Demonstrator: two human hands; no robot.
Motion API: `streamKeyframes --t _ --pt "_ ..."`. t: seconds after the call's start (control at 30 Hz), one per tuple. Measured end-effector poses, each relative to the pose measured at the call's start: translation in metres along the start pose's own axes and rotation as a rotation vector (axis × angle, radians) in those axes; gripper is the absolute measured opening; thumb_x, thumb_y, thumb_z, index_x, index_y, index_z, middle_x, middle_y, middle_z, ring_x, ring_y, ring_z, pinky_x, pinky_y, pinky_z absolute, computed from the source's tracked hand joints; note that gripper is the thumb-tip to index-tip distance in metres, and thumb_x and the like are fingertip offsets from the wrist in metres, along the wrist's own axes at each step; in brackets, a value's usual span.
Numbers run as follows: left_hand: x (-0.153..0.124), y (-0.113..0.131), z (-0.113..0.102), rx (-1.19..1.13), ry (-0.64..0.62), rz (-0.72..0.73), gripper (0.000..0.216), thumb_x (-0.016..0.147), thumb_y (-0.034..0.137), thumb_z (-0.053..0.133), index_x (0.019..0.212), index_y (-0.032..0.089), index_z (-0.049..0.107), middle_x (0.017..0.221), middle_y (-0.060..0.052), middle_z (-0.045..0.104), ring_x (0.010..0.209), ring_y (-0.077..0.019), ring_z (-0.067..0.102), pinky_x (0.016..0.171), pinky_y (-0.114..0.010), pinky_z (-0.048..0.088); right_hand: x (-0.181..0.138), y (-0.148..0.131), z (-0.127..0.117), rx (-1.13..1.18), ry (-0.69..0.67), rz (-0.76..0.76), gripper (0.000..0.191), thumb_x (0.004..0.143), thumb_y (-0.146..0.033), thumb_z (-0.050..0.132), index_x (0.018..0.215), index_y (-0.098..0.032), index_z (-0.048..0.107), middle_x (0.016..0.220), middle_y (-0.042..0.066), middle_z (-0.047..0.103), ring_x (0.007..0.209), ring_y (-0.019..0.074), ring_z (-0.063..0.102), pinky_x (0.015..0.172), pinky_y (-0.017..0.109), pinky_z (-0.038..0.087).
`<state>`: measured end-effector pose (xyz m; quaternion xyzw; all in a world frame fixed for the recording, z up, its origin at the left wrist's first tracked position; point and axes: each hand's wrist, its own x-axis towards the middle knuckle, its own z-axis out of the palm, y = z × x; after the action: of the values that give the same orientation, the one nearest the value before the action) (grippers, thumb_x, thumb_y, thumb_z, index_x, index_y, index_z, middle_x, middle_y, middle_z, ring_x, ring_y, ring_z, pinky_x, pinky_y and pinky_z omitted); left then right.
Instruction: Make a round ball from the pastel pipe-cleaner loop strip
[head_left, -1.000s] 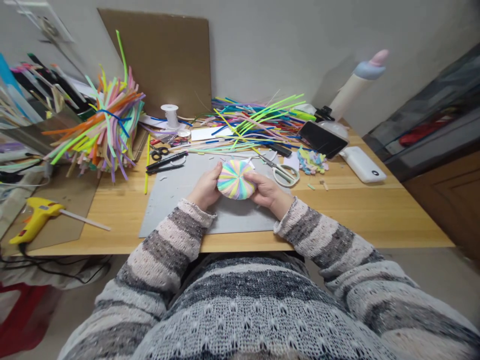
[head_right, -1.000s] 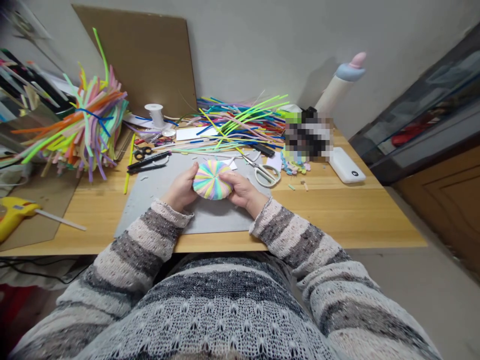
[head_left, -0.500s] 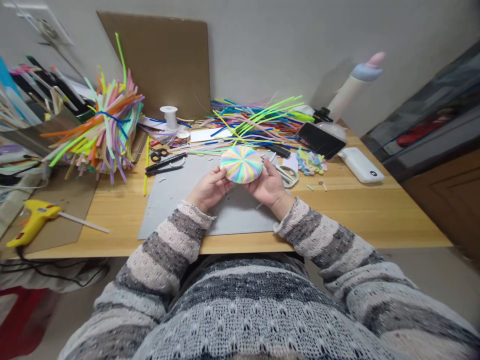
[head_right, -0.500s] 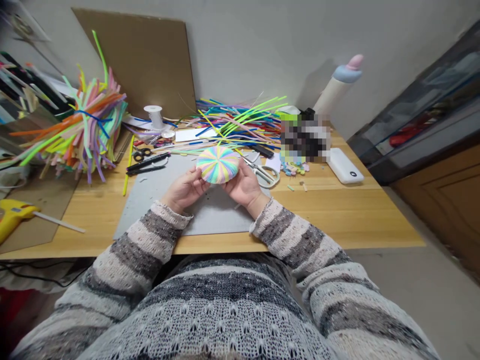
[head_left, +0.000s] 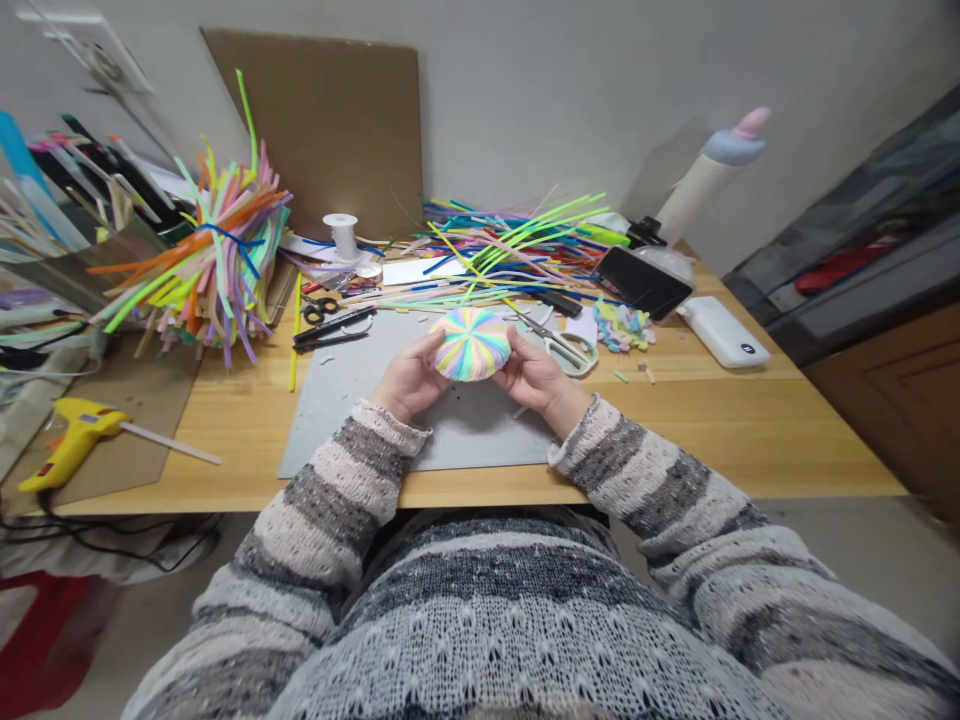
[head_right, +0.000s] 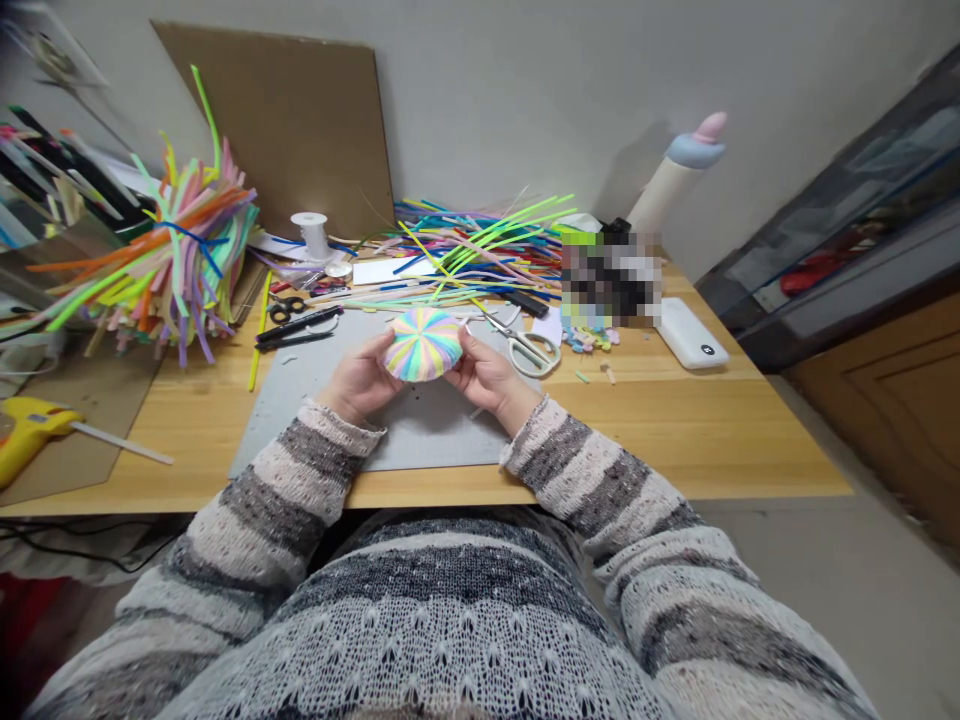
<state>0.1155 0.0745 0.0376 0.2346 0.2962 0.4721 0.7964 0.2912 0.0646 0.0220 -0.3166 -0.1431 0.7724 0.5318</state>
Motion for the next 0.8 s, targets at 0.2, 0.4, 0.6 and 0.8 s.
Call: streamKeyframes --t 0.2,0.4,0.6,0.8 --pt "0.0 -0.003 0.0 0.048 -0.022 0.0 0.031 0.084 0.015 0.057 0.113 0.009 0.064 0.105 -0.011 0.074 0.104 -0.0245 0.069 0.105 -0.04 0.049 0.004 0.002 -0.006 -0.102 -0.007 -0.038 0.011 0.094 -0.028 0.057 0.097 -0.02 0.065 0.08 -0.001 0.074 0.066 0.0123 0.068 0.057 0.022 0.059" --pt "0.003 -0.008 -0.007 0.134 -0.067 0.016 0.035 0.076 0.014 0.067 0.11 0.01 0.068 0.109 -0.012 0.074 0.108 -0.0281 0.068 0.107 -0.043 0.047 0.004 0.008 -0.012 -0.373 -0.078 -0.15 0.025 0.082 -0.035 0.068 0.103 -0.023 0.062 0.09 0.0 0.07 0.071 0.0136 0.066 0.061 0.026 0.058" --pt "0.003 -0.012 -0.008 0.233 -0.055 0.116 0.038 0.069 0.018 0.076 0.105 0.01 0.071 0.104 -0.011 0.076 0.095 -0.026 0.071 0.096 -0.04 0.052 0.002 0.009 -0.015 -1.074 0.017 -0.849 0.074 0.075 -0.057 0.068 0.137 -0.027 0.043 0.144 0.013 0.045 0.132 0.0287 0.046 0.107 0.049 0.043" --pt "-0.001 -0.021 -0.002 0.23 -0.187 0.1 0.04 0.071 0.018 0.077 0.11 0.014 0.069 0.103 -0.008 0.076 0.089 -0.0219 0.072 0.088 -0.033 0.053 -0.014 0.012 -0.004 -1.805 -0.082 -1.029 0.095 0.074 -0.07 0.062 0.151 -0.023 0.03 0.16 0.015 0.022 0.149 0.0357 0.016 0.119 0.058 0.013"
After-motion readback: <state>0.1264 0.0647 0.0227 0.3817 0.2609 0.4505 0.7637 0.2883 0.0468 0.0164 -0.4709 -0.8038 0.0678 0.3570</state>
